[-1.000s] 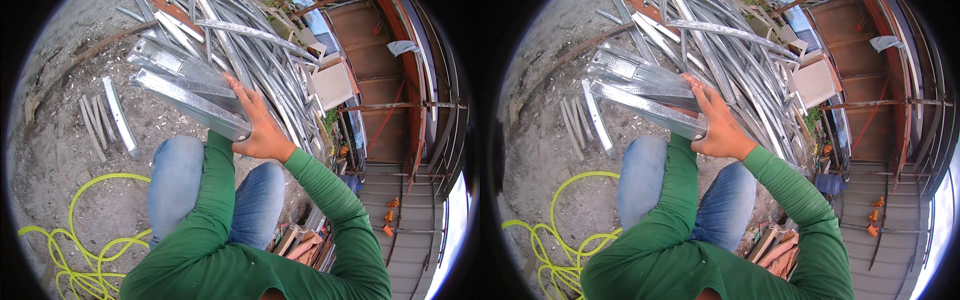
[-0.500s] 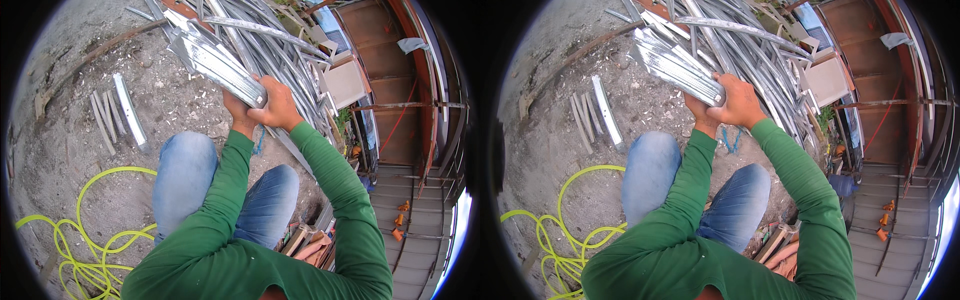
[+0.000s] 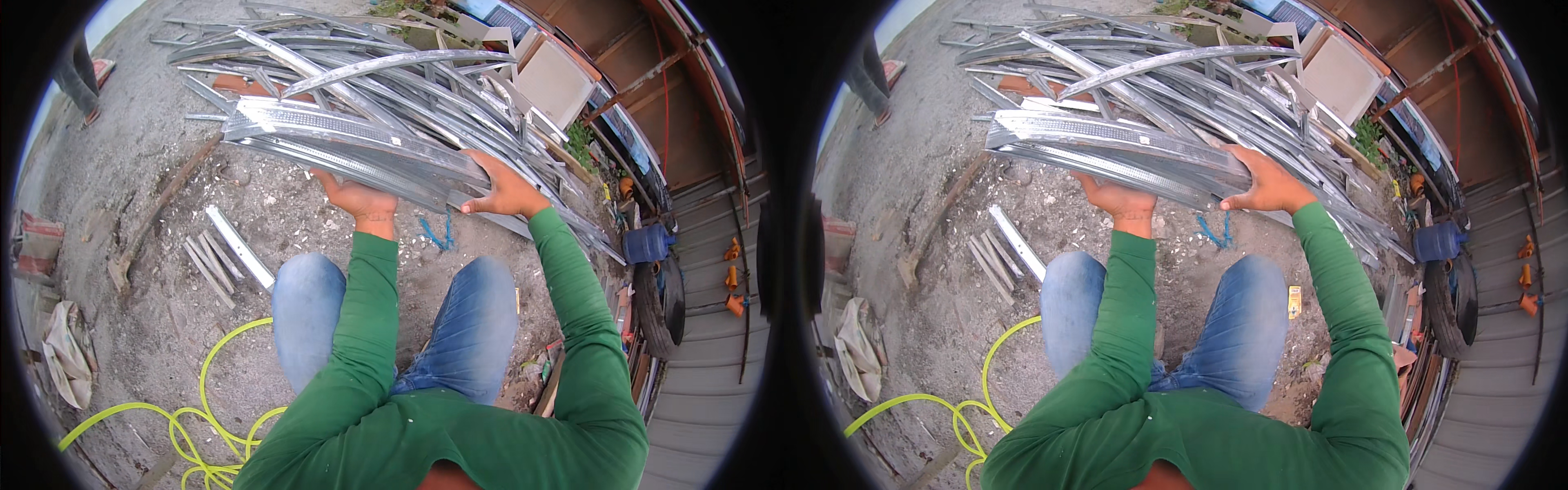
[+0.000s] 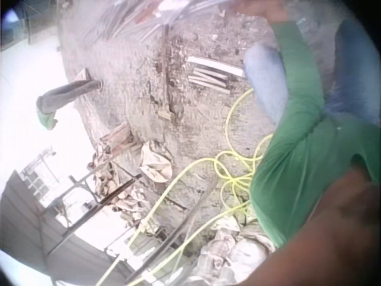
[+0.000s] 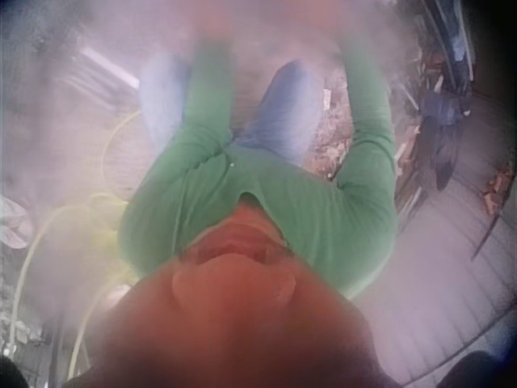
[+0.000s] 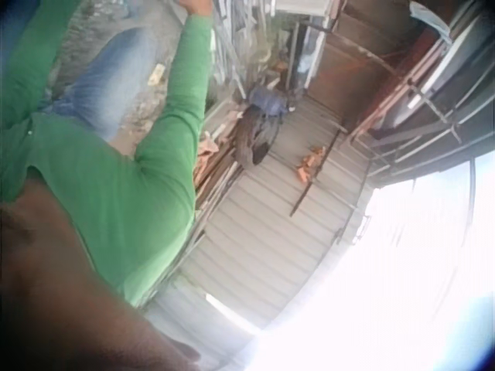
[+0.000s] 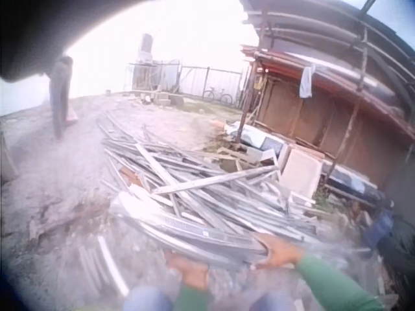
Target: The person sits on the ground and uses tin snips to cut long metal strips into shorter pieces. They repeatedly pick up strips, cut them, and place the cut pieces into a red and white sack. Another person is visible in the background working with similar materials.
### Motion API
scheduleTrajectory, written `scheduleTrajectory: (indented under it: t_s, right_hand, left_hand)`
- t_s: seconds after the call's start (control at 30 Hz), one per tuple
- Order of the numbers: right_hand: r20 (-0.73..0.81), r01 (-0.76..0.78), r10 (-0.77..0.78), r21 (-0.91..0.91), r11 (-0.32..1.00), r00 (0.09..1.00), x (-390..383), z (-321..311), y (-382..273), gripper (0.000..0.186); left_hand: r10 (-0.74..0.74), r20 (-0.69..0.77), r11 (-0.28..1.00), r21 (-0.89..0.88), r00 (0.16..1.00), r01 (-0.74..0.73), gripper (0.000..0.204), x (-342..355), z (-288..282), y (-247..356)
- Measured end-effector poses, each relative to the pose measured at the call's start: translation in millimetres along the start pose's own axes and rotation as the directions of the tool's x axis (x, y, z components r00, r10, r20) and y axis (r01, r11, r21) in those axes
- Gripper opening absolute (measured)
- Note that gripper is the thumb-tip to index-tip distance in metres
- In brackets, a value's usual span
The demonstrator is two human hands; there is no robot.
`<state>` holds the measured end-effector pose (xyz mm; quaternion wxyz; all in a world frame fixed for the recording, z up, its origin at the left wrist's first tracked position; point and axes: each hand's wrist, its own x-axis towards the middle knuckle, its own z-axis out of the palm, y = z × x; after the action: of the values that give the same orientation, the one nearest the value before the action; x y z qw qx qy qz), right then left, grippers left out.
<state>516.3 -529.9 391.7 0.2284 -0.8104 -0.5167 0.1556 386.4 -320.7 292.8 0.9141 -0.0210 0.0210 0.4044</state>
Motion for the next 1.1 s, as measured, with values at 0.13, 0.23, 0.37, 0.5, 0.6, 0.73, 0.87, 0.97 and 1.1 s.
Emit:
scheduleTrajectory:
  t_s: [0.13, 0.23, 0.37, 0.5, 0.6, 0.73, 0.87, 0.97, 1.1]
  right_hand:
    - [-0.027, -0.059, 0.059, 0.007, 0.998, 0.998, -11, 1, 2, 0.092]
    - [-0.027, 0.086, -0.085, 0.035, 0.996, 0.996, -12, 12, 0, 0.087]
    - [0.122, 0.143, -0.162, 0.149, 0.978, 0.979, -8, 20, -31, 0.084]
    - [0.248, 0.092, -0.142, 0.201, 0.975, 0.958, -10, 34, -36, 0.088]
    - [0.175, 0.160, -0.189, 0.166, 0.973, 0.966, -13, 60, -28, 0.078]
    - [0.256, 0.116, -0.146, 0.128, 0.985, 0.956, -18, 57, -39, 0.080]
    - [-0.279, 0.381, -0.385, -0.072, 0.922, 0.879, -25, 96, -11, 0.075]
    - [-0.615, 0.367, -0.312, -0.039, 0.929, 0.724, -39, 87, -19, 0.057]
    - [-0.530, 0.039, 0.113, 0.268, 0.963, 0.840, -92, 91, 9, 0.029]
  left_hand:
    - [0.153, -0.087, 0.977, 0.160, 0.984, -0.138, 0.091, -35, 31, 12]
    - [0.178, -0.212, 0.933, 0.346, 0.961, -0.096, 0.071, -90, 62, 45]
    - [0.209, -0.193, 0.717, 0.697, 0.959, -0.016, 0.057, -158, 62, 133]
    - [0.527, -0.139, 0.098, 0.990, 0.838, 0.102, 0.061, -231, 59, 206]
    - [-0.298, 0.555, -0.791, 0.311, 0.777, -0.526, 0.082, -232, 124, 188]
    - [-0.748, 0.080, -0.663, -0.139, 0.659, -0.736, 0.122, -173, 179, 120]
    - [-0.802, -0.159, -0.546, -0.196, 0.576, -0.815, 0.131, -119, 152, 117]
    - [-0.715, -0.284, -0.665, -0.003, 0.639, -0.746, 0.124, -100, 137, 133]
    - [-0.783, -0.178, -0.614, 0.064, 0.596, -0.787, 0.096, -98, 121, 134]
